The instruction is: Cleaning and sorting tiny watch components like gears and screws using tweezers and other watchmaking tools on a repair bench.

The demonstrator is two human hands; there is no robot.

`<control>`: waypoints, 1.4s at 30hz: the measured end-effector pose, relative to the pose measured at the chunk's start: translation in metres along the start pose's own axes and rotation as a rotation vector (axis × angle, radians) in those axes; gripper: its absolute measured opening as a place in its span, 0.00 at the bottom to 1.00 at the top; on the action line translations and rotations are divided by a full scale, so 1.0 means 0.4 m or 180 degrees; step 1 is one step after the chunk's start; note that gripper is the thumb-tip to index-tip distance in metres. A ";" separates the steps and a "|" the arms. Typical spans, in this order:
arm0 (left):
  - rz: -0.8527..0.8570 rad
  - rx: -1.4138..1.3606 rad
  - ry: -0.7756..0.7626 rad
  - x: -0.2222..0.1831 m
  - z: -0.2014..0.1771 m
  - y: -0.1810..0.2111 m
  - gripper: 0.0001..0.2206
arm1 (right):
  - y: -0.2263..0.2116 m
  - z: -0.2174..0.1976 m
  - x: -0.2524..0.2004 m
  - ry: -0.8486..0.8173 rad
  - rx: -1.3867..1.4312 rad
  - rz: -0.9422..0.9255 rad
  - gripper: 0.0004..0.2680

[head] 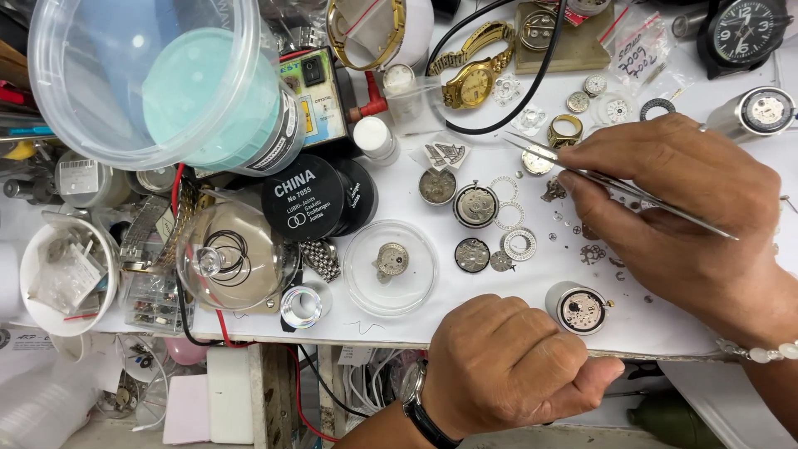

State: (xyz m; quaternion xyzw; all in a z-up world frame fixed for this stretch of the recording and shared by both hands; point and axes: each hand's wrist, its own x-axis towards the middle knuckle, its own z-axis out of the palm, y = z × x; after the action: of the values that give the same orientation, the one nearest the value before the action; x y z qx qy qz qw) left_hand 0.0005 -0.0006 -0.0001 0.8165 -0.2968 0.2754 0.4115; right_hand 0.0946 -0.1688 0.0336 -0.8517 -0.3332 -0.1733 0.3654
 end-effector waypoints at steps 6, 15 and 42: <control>-0.0008 0.0009 -0.0027 -0.001 0.001 0.001 0.15 | 0.008 0.008 0.005 -0.0013 -0.0008 -0.0108 0.04; 0.0044 -0.0012 -0.0029 0.001 -0.003 0.000 0.14 | -0.001 0.006 0.016 -0.0103 0.0102 -0.0087 0.04; 0.0028 0.0144 -0.0027 0.010 0.009 0.005 0.15 | -0.023 -0.145 -0.094 -0.0216 -0.0383 0.0885 0.03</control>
State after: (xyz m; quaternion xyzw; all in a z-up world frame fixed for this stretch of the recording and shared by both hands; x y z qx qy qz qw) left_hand 0.0025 -0.0056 0.0018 0.8255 -0.2957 0.2803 0.3905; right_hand 0.0581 -0.2234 0.0571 -0.9153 -0.2133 -0.1119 0.3227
